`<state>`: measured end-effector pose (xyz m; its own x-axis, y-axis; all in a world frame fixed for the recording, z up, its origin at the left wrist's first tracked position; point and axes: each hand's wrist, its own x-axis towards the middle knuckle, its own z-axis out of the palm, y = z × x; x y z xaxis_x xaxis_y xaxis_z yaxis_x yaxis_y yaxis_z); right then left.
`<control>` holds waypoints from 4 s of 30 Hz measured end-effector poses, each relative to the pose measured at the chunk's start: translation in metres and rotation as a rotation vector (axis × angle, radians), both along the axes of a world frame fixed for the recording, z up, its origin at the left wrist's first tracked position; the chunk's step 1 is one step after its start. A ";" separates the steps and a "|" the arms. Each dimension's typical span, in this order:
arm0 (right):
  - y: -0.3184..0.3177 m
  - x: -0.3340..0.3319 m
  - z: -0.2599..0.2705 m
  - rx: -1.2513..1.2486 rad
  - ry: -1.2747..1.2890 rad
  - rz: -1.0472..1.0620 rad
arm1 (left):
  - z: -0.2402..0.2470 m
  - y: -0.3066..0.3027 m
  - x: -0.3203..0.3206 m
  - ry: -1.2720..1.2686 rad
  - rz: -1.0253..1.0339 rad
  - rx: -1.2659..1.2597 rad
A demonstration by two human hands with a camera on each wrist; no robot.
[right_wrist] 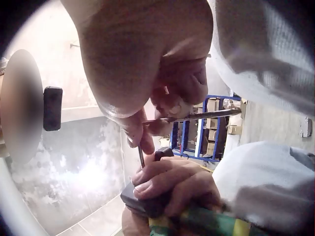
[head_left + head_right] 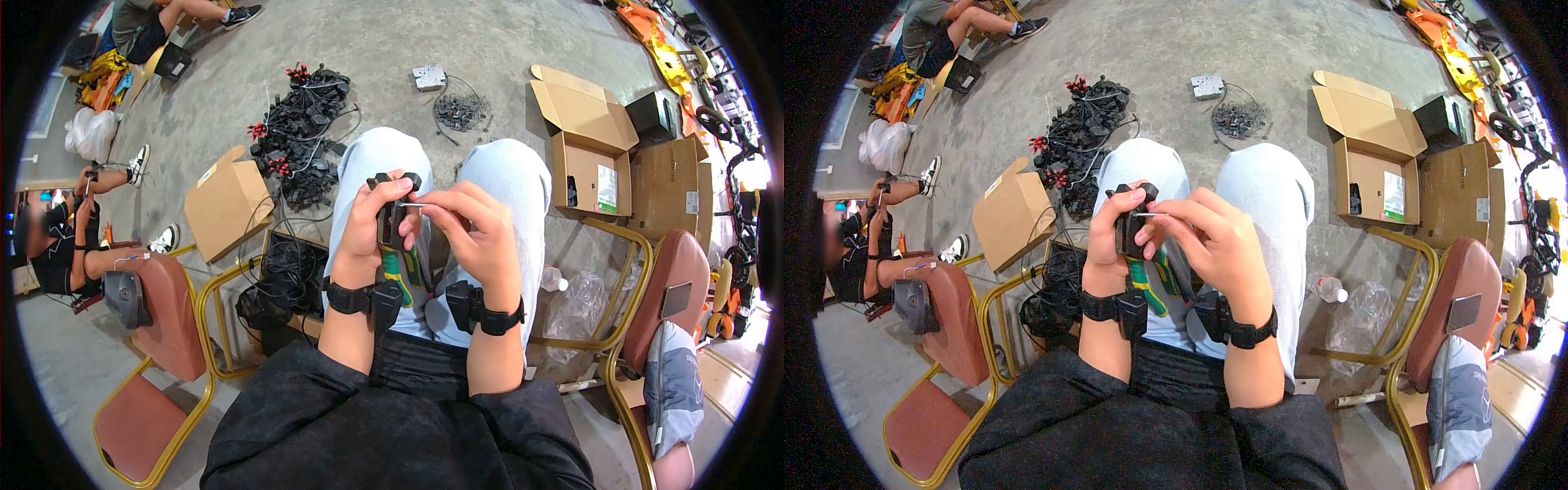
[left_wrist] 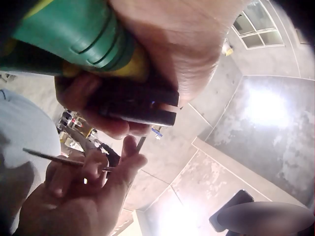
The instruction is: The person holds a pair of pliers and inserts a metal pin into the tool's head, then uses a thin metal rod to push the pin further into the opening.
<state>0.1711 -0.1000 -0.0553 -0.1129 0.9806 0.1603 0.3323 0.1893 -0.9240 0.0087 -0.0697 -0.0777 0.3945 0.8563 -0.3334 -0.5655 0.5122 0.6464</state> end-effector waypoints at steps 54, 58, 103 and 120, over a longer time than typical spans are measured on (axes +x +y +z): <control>0.001 -0.005 -0.002 -0.067 0.251 0.001 | 0.001 -0.001 0.003 0.028 0.008 0.011; -0.001 -0.004 0.001 -0.213 0.340 0.081 | 0.004 -0.001 0.003 0.069 0.042 -0.042; 0.000 -0.009 -0.008 0.166 0.035 0.027 | 0.000 0.001 0.000 -0.015 -0.079 0.065; -0.002 -0.003 0.013 -0.427 0.345 0.092 | 0.001 0.001 0.003 0.017 -0.038 0.028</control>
